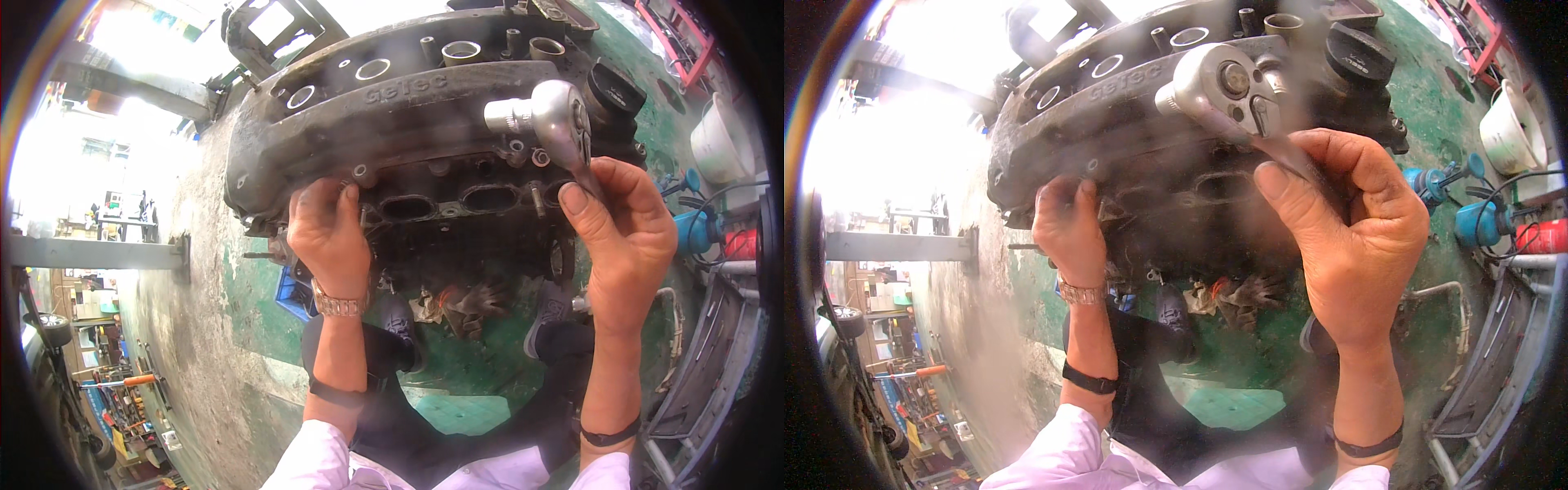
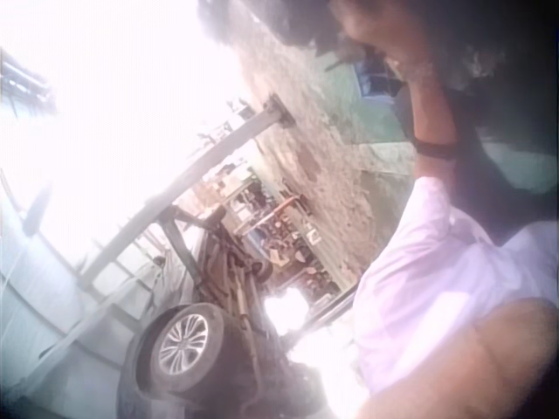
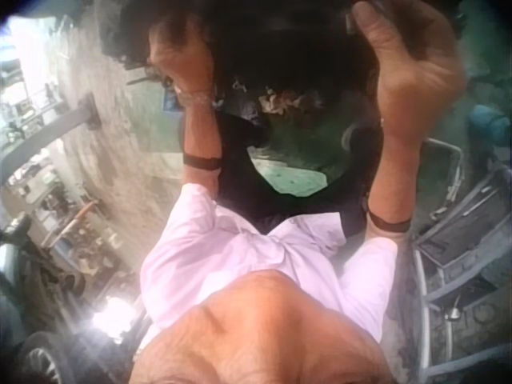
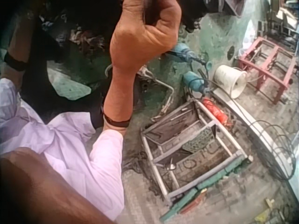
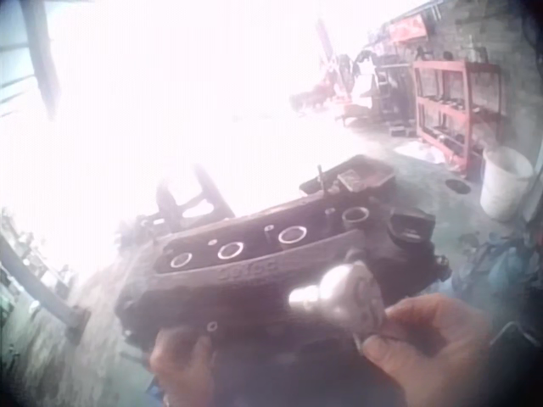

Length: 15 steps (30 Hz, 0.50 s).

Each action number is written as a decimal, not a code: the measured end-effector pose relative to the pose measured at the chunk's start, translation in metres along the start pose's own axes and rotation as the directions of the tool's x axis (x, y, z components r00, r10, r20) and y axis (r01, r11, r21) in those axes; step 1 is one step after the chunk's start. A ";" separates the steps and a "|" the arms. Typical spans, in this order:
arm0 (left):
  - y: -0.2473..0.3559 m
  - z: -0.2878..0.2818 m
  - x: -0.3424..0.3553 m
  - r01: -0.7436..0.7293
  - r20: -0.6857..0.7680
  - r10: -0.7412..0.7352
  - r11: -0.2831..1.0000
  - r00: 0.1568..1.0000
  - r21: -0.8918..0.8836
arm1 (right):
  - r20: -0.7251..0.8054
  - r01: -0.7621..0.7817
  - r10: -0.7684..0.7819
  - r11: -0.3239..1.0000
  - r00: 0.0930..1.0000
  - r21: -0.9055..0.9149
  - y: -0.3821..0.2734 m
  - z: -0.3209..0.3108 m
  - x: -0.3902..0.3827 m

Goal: The person uses a ratchet to loosen and remove bolts from a car engine block. They remove each bolt by hand and place them aside, continuing to work on multiple bolt locations around the engine.

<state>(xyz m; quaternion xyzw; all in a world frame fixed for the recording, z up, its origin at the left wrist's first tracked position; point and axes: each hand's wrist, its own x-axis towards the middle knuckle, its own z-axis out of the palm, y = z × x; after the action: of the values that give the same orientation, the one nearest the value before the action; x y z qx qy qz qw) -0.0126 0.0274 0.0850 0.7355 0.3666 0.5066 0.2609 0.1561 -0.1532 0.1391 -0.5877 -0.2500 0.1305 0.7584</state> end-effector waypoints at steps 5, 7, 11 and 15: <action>0.003 0.000 -0.002 0.060 -0.008 -0.060 0.998 0.998 -0.005 | 0.001 -0.019 0.019 1.000 1.000 -0.012 -0.001 -0.001 0.000; 0.005 0.001 -0.004 -0.049 -0.020 0.050 0.995 0.999 0.082 | -0.006 -0.014 0.014 1.000 1.000 -0.012 -0.001 -0.002 0.001; 0.004 0.000 -0.002 -0.060 -0.001 0.060 0.997 0.998 0.052 | -0.020 -0.009 0.008 1.000 1.000 -0.013 0.000 -0.003 0.000; 0.002 0.000 0.001 0.083 -0.003 -0.083 0.997 0.997 -0.001 | -0.009 -0.008 0.008 0.999 1.000 -0.045 0.000 -0.004 0.000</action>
<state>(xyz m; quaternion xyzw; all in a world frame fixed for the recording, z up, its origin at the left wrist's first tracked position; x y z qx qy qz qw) -0.0121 0.0268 0.0865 0.7188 0.3968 0.4967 0.2814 0.1584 -0.1569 0.1384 -0.6060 -0.2470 0.1253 0.7457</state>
